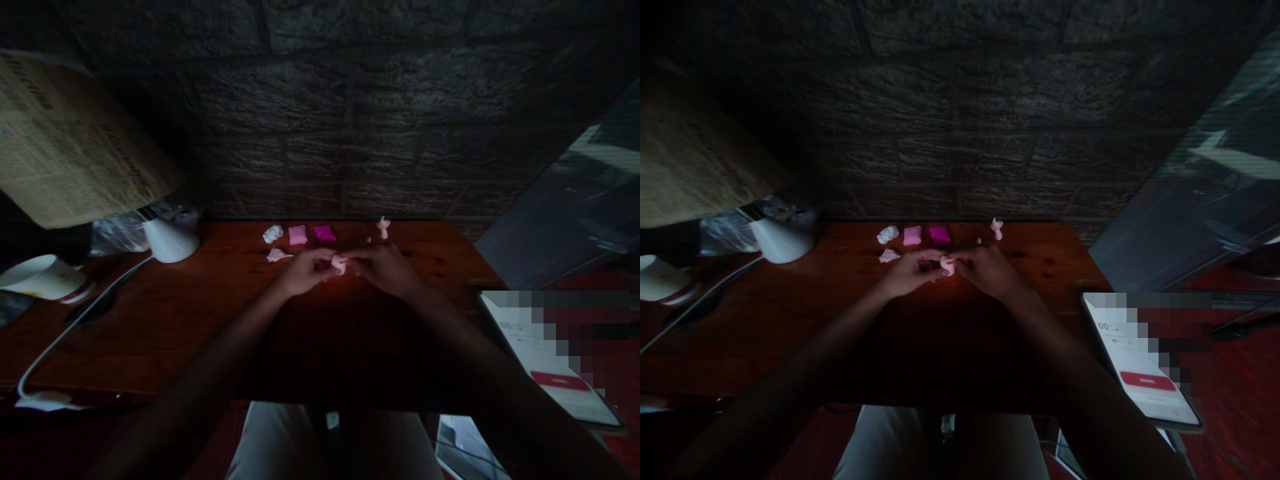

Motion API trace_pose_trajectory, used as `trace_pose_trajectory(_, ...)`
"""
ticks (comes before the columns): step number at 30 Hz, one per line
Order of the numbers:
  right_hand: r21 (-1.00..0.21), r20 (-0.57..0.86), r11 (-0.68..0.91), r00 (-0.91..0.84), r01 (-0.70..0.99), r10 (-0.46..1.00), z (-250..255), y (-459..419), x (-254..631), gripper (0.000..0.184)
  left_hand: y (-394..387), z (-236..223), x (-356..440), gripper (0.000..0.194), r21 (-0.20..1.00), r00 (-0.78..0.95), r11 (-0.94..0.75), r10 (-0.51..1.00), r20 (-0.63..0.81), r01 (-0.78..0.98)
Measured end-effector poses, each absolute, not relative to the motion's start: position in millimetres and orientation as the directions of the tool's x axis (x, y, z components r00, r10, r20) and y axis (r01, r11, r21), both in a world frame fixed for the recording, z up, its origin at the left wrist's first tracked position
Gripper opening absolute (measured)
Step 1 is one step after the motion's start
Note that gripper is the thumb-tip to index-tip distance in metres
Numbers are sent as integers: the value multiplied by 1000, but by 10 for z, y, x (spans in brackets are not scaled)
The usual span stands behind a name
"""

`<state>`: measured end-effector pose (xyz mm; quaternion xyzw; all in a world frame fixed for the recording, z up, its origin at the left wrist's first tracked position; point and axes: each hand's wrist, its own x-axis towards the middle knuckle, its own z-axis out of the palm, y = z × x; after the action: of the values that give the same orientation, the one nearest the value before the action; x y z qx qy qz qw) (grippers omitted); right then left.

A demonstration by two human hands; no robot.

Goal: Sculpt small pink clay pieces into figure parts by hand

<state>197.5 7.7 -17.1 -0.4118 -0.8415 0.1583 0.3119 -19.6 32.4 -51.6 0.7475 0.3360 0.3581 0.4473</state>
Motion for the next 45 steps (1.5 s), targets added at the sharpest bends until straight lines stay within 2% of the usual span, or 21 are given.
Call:
trace_pose_trajectory(4, -503, 399, 657, -523, 562, 753, -171, 59, 1964, 35, 297, -513, -169, 21, 870, 510, -442, 812, 284, 218)
trace_pose_trajectory(10, -502, 438, 711, -565, 492, 700, -162, 60, 1957, 29, 283, -530, -151, 17, 859, 513, -464, 802, 306, 214)
trace_pose_trajectory(18, -517, 497, 660, -436, 545, 750, -137, 52, 1944, 27, 298, -513, -160, 23, 886, 531, -426, 801, 275, 183)
trace_pose_trajectory(23, -525, 477, 697, -510, 488, 716, -174, 62, 1925, 27, 310, -495, -165, 20, 901, 554, -412, 786, 275, 137)
trace_pose_trajectory(33, -539, 470, 705, -530, 461, 706, -208, 77, 1941, 23, 300, -491, -168, 18, 888, 564, -431, 778, 277, 158)
trace_pose_trajectory(40, -548, 418, 675, -537, 494, 733, -158, 50, 1921, 20, 298, -501, -163, 16, 897, 564, -420, 778, 279, 136)
trace_pose_trajectory(45, -588, 382, 607, -478, 534, 791, -179, 55, 1908, 23, 312, -476, -190, 18, 902, 591, -415, 759, 272, 119)
